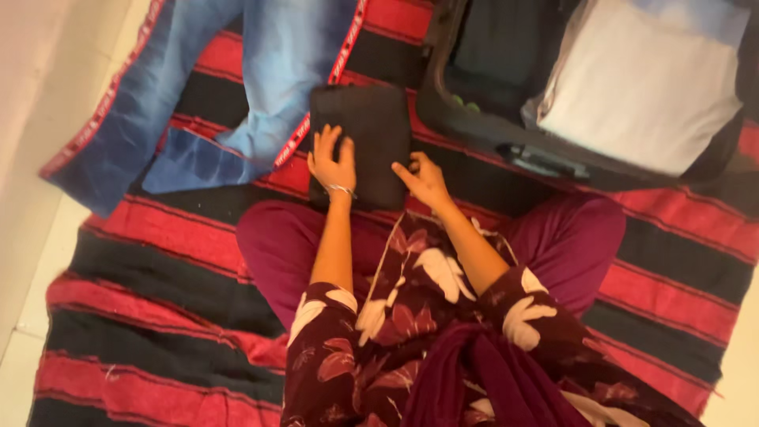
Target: The person sits on the floor and folds clothes, then places a dark garment and several lighter shirts into an open suitcase.
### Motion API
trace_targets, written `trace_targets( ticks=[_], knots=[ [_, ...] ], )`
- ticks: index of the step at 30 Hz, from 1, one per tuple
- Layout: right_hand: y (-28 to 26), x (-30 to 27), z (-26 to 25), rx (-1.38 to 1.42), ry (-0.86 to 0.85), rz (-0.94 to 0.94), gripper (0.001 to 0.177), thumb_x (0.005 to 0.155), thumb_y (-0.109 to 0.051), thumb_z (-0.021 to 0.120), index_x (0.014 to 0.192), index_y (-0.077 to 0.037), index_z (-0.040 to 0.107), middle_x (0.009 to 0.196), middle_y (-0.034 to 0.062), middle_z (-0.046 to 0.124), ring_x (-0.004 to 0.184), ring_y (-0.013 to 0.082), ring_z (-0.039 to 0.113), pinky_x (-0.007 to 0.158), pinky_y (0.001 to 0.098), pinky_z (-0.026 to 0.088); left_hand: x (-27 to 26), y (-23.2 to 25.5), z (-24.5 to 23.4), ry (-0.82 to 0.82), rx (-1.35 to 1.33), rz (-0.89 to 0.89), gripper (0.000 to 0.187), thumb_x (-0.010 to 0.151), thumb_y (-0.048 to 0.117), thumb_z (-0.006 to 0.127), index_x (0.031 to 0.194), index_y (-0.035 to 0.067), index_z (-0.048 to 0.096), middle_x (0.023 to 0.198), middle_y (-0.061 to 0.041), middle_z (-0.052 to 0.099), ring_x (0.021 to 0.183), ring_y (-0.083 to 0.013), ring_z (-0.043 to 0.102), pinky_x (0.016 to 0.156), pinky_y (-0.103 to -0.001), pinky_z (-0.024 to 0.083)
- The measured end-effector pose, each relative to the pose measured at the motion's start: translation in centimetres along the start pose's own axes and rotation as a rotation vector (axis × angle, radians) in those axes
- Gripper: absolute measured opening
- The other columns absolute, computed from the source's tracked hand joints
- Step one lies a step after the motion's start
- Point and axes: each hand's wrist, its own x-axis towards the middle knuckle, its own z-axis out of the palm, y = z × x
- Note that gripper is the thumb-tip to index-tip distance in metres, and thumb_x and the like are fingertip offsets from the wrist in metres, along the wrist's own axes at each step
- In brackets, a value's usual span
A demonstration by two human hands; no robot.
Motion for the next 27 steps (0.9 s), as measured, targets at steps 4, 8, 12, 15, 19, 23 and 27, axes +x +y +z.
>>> trace_targets(
  ticks=[4, 8, 12, 15, 19, 23, 27],
  knots=[
    [0.6, -0.1, -0.2, 0.032, -0.011, -0.036, 0.068, 0.087, -0.047, 0.08, 0.127, 0.004, 0.06, 0.097, 0.0136, 0.076, 0.072, 0.0178, 0.074, 0.058, 0.029, 0.059, -0.6, -1.0, -2.9, 0.203, -0.614, -0.224, 0.029, 0.102, 0.019, 0.068, 0.126, 0.004, 0.073, 0.121, -0.012, 0.074, 0.114, -0.0222, 0.065, 0.103, -0.04, 0.052],
    [-0.7, -1.9, -0.3, -0.009, 0.052, -0.108, 0.067, 0.085, -0.046, 0.082, 0.126, 0.002, 0.059, 0.098, 0.0137, 0.074, 0.081, 0.0226, 0.075, 0.07, 0.0333, 0.06, -4.2, 0.8, -7.9, 0.076, -0.779, -0.721, 0.034, 0.098, 0.024, 0.066, 0.127, 0.006, 0.067, 0.125, -0.008, 0.07, 0.115, -0.0227, 0.065, 0.097, -0.04, 0.05],
    [-5.4, -5.9, -0.9, -0.221, 0.29, -0.545, 0.065, 0.078, -0.034, 0.088, 0.123, 0.002, 0.058, 0.112, 0.0218, 0.058, 0.102, 0.0352, 0.061, 0.088, 0.0436, 0.051, -7.3, 1.3, -11.9, -0.142, -1.109, -1.0, 0.056, 0.092, 0.029, 0.069, 0.141, 0.009, 0.051, 0.147, -0.012, 0.047, 0.13, -0.0275, 0.05, 0.105, -0.046, 0.046],
    [-7.7, -7.0, -0.7, -0.247, 0.084, -0.609, 0.05, 0.081, -0.03, 0.087, 0.118, -0.007, 0.062, 0.108, 0.0112, 0.057, 0.105, 0.0312, 0.055, 0.096, 0.0428, 0.046, -7.1, 0.7, -12.4, -0.187, -1.236, -1.106, 0.08, 0.087, 0.036, 0.073, 0.15, 0.004, 0.035, 0.159, -0.019, 0.031, 0.142, -0.0337, 0.038, 0.115, -0.05, 0.035],
    [-7.5, -7.1, 0.5, -0.373, -0.069, -0.707, 0.044, 0.077, -0.024, 0.087, 0.112, -0.011, 0.065, 0.108, 0.0088, 0.059, 0.106, 0.0323, 0.055, 0.095, 0.0427, 0.046, -6.5, -0.8, -10.6, -0.212, -1.209, -1.135, 0.104, 0.082, 0.041, 0.076, 0.158, 0.001, 0.018, 0.165, -0.021, 0.022, 0.148, -0.0365, 0.03, 0.122, -0.05, 0.024],
    [-6.8, -6.4, 0.4, -0.374, -0.121, -0.672, 0.043, 0.074, -0.02, 0.085, 0.111, -0.012, 0.066, 0.108, 0.0086, 0.06, 0.106, 0.032, 0.055, 0.096, 0.0428, 0.046, -6.0, -1.6, -8.2, -0.105, -1.102, -1.179, 0.095, 0.082, 0.039, 0.075, 0.156, 0.005, 0.027, 0.164, -0.02, 0.024, 0.149, -0.0383, 0.029, 0.122, -0.051, 0.024],
    [-6.8, -6.2, 0.4, -0.363, -0.139, -0.652, 0.043, 0.073, -0.019, 0.085, 0.111, -0.012, 0.066, 0.107, 0.0086, 0.059, 0.106, 0.0315, 0.054, 0.096, 0.0419, 0.046, -6.3, -2.2, -6.6, -0.067, -1.029, -1.197, 0.081, 0.082, 0.035, 0.073, 0.152, 0.01, 0.042, 0.16, -0.019, 0.032, 0.146, -0.0355, 0.033, 0.119, -0.052, 0.028]
  ],
)
